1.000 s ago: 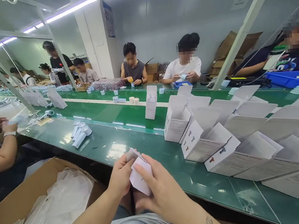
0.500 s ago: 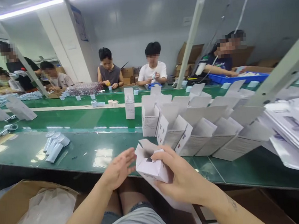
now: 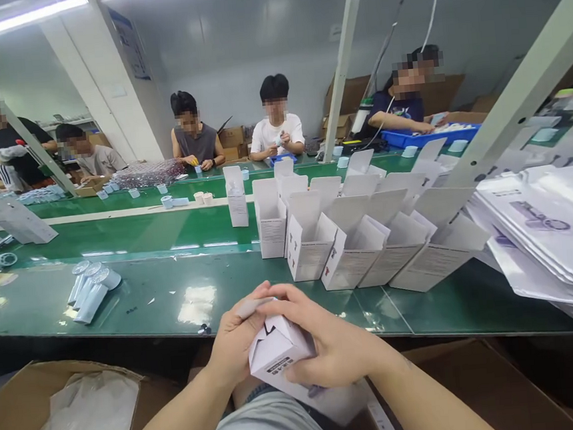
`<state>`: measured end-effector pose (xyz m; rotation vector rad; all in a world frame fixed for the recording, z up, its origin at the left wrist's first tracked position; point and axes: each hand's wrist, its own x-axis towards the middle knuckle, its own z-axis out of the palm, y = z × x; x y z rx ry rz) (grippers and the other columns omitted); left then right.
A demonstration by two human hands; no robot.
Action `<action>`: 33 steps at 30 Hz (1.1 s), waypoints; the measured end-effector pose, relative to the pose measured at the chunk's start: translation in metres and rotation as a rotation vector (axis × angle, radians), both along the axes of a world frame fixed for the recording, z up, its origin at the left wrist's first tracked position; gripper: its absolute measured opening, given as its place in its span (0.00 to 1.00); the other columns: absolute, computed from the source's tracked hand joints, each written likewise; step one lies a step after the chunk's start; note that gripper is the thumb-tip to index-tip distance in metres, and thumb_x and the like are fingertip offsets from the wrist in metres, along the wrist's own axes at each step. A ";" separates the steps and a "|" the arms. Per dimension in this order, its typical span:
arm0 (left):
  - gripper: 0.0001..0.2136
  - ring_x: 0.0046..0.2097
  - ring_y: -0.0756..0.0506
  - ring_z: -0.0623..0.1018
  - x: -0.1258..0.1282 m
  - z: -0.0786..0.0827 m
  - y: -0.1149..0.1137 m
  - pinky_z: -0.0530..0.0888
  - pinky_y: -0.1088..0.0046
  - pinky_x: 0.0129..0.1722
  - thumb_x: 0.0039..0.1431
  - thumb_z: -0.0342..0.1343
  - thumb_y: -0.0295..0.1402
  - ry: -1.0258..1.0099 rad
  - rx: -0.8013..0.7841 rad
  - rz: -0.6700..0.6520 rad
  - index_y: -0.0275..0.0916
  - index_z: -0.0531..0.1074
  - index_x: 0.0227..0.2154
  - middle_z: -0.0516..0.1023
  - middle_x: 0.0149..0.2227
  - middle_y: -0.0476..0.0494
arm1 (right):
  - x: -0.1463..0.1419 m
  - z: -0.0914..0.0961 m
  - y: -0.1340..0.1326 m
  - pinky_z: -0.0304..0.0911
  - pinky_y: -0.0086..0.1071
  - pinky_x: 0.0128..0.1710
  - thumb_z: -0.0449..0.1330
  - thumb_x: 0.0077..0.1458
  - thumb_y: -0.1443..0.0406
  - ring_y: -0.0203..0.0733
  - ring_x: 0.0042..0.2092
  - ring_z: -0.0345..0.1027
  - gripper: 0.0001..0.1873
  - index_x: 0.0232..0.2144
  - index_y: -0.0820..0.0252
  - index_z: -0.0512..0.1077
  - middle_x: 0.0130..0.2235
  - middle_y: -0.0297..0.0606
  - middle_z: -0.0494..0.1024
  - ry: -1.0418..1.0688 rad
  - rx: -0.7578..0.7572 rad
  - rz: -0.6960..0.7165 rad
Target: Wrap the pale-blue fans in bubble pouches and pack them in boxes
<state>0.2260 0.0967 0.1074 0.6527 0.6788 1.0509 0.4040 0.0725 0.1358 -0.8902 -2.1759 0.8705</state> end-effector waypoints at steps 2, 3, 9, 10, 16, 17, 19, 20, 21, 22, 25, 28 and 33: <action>0.23 0.49 0.39 0.78 0.000 -0.002 -0.004 0.72 0.63 0.51 0.47 0.69 0.43 0.046 0.038 0.146 0.40 0.79 0.46 0.80 0.50 0.39 | -0.009 -0.003 -0.011 0.64 0.47 0.58 0.63 0.53 0.64 0.56 0.64 0.57 0.40 0.66 0.50 0.54 0.66 0.48 0.54 -0.127 0.186 -0.175; 0.23 0.52 0.38 0.77 -0.001 -0.003 -0.005 0.71 0.62 0.53 0.49 0.68 0.44 0.078 0.065 0.186 0.41 0.78 0.48 0.79 0.52 0.39 | -0.014 -0.005 -0.016 0.64 0.50 0.59 0.64 0.54 0.63 0.57 0.64 0.56 0.42 0.67 0.52 0.51 0.66 0.50 0.53 -0.160 0.280 -0.274; 0.17 0.67 0.33 0.59 -0.016 0.005 -0.005 0.62 0.60 0.63 0.52 0.65 0.40 0.229 0.364 -0.174 0.43 0.80 0.45 0.58 0.68 0.43 | -0.029 -0.020 -0.027 0.70 0.46 0.54 0.64 0.54 0.65 0.54 0.57 0.66 0.28 0.56 0.58 0.60 0.54 0.52 0.69 -0.017 0.533 -0.527; 0.15 0.65 0.34 0.63 -0.016 0.007 -0.003 0.66 0.60 0.59 0.52 0.65 0.40 0.185 0.324 -0.209 0.43 0.79 0.43 0.59 0.68 0.42 | -0.029 -0.019 -0.028 0.70 0.46 0.54 0.64 0.54 0.65 0.54 0.57 0.66 0.28 0.55 0.59 0.60 0.54 0.52 0.69 -0.012 0.527 -0.513; 0.26 0.39 0.48 0.75 -0.004 0.010 -0.006 0.72 0.72 0.38 0.46 0.70 0.35 0.014 0.180 -0.246 0.45 0.70 0.48 0.72 0.45 0.46 | -0.028 -0.015 -0.035 0.71 0.43 0.53 0.65 0.53 0.63 0.52 0.54 0.70 0.39 0.63 0.61 0.54 0.55 0.52 0.71 -0.010 0.500 -0.531; 0.25 0.38 0.49 0.74 -0.003 0.010 -0.008 0.72 0.73 0.37 0.46 0.70 0.34 0.028 0.173 -0.222 0.45 0.69 0.48 0.71 0.43 0.47 | -0.026 -0.016 -0.035 0.71 0.43 0.53 0.65 0.53 0.63 0.52 0.54 0.71 0.39 0.63 0.61 0.54 0.55 0.51 0.71 -0.010 0.493 -0.520; 0.24 0.38 0.49 0.73 -0.001 0.008 -0.012 0.71 0.73 0.37 0.48 0.69 0.35 0.066 0.148 -0.175 0.45 0.68 0.47 0.70 0.42 0.47 | -0.023 -0.019 -0.033 0.72 0.42 0.52 0.66 0.52 0.63 0.51 0.53 0.71 0.40 0.62 0.61 0.55 0.54 0.51 0.71 -0.003 0.477 -0.491; 0.24 0.38 0.49 0.73 0.000 0.007 -0.015 0.71 0.73 0.37 0.47 0.69 0.34 0.080 0.132 -0.153 0.45 0.68 0.47 0.70 0.42 0.48 | -0.021 -0.021 -0.032 0.72 0.42 0.51 0.66 0.51 0.62 0.51 0.52 0.71 0.40 0.62 0.60 0.55 0.54 0.51 0.71 0.000 0.468 -0.480; 0.24 0.38 0.49 0.73 0.000 0.006 -0.017 0.71 0.73 0.37 0.47 0.69 0.34 0.093 0.116 -0.134 0.45 0.68 0.47 0.70 0.42 0.48 | -0.019 -0.023 -0.031 0.72 0.42 0.51 0.67 0.50 0.62 0.51 0.52 0.72 0.41 0.62 0.60 0.55 0.54 0.51 0.71 0.003 0.462 -0.470; 0.25 0.38 0.49 0.73 0.001 0.006 -0.019 0.71 0.73 0.37 0.46 0.70 0.34 0.104 0.097 -0.115 0.45 0.67 0.47 0.70 0.42 0.48 | -0.017 -0.024 -0.030 0.72 0.42 0.50 0.67 0.50 0.62 0.52 0.52 0.72 0.42 0.62 0.59 0.54 0.54 0.51 0.71 0.002 0.454 -0.462; 0.24 0.37 0.49 0.73 0.002 0.005 -0.024 0.72 0.72 0.37 0.45 0.70 0.33 0.110 0.047 -0.087 0.44 0.67 0.45 0.71 0.42 0.47 | -0.014 -0.024 -0.029 0.72 0.43 0.50 0.68 0.49 0.60 0.53 0.52 0.72 0.44 0.63 0.58 0.53 0.54 0.51 0.71 -0.016 0.451 -0.438; 0.24 0.38 0.48 0.74 0.001 0.009 -0.023 0.72 0.72 0.39 0.46 0.70 0.35 0.010 0.041 -0.093 0.44 0.69 0.46 0.73 0.42 0.47 | -0.014 -0.020 -0.028 0.71 0.44 0.51 0.68 0.49 0.61 0.54 0.52 0.71 0.45 0.64 0.57 0.51 0.54 0.51 0.70 -0.007 0.482 -0.406; 0.25 0.45 0.42 0.77 -0.006 0.009 -0.010 0.73 0.65 0.46 0.52 0.64 0.50 -0.107 0.031 -0.011 0.42 0.70 0.49 0.77 0.46 0.41 | -0.008 -0.010 -0.033 0.70 0.49 0.51 0.67 0.50 0.60 0.57 0.53 0.69 0.45 0.64 0.57 0.51 0.53 0.52 0.70 0.071 0.605 -0.442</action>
